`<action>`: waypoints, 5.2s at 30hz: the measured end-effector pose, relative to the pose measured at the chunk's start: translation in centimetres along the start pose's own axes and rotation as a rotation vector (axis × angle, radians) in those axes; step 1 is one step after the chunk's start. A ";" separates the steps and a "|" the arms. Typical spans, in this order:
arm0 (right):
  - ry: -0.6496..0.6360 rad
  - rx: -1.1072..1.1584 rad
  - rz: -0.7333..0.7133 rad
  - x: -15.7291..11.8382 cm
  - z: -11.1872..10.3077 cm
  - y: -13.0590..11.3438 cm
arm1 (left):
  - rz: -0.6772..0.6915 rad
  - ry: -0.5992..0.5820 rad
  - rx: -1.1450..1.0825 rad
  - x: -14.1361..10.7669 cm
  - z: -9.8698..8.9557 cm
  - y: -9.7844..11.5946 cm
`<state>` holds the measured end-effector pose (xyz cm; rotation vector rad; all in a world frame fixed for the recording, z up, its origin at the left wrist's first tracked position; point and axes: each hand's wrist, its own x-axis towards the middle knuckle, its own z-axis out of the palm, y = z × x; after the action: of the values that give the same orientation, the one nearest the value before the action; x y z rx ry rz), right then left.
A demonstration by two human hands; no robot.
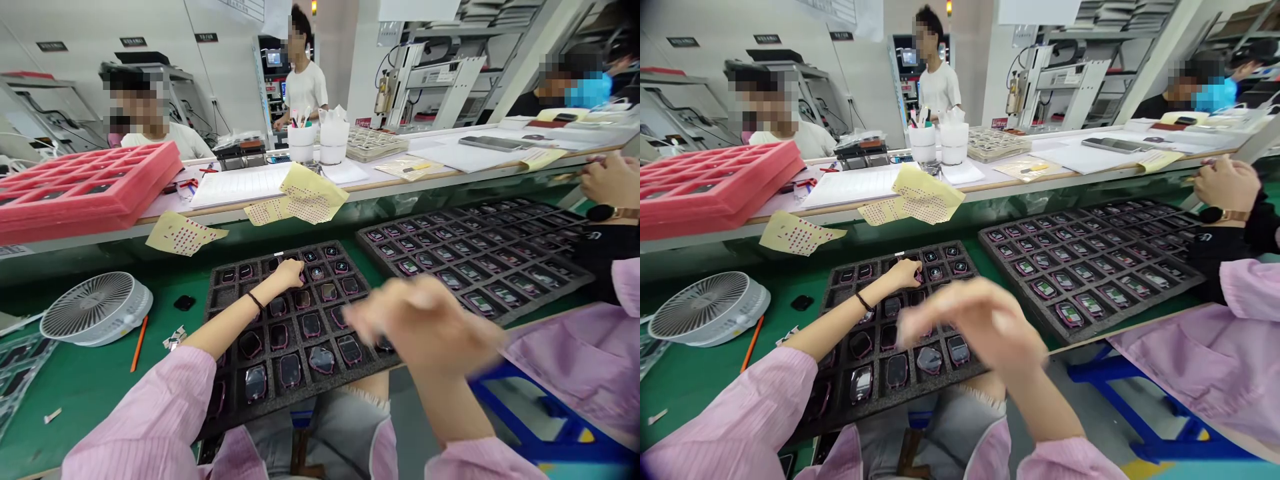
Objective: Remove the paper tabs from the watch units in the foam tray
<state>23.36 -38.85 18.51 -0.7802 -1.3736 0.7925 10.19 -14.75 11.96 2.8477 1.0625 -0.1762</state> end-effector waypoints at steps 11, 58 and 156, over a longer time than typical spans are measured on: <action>-0.085 -0.962 0.305 5.5 -8.2 16.9 | 0.027 0.021 0.049 -1.1 -0.5 1.0; -0.244 0.775 0.991 6.6 16.9 17.5 | -0.673 0.292 -0.343 -26.5 8.3 -14.3; 0.037 0.820 0.798 6.2 17.9 14.2 | -0.648 0.659 -0.876 -23.3 5.1 -12.5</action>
<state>5.25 -25.79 10.50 -0.6496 -0.5466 1.7978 -15.90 -21.04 9.63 1.7122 1.5994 0.9811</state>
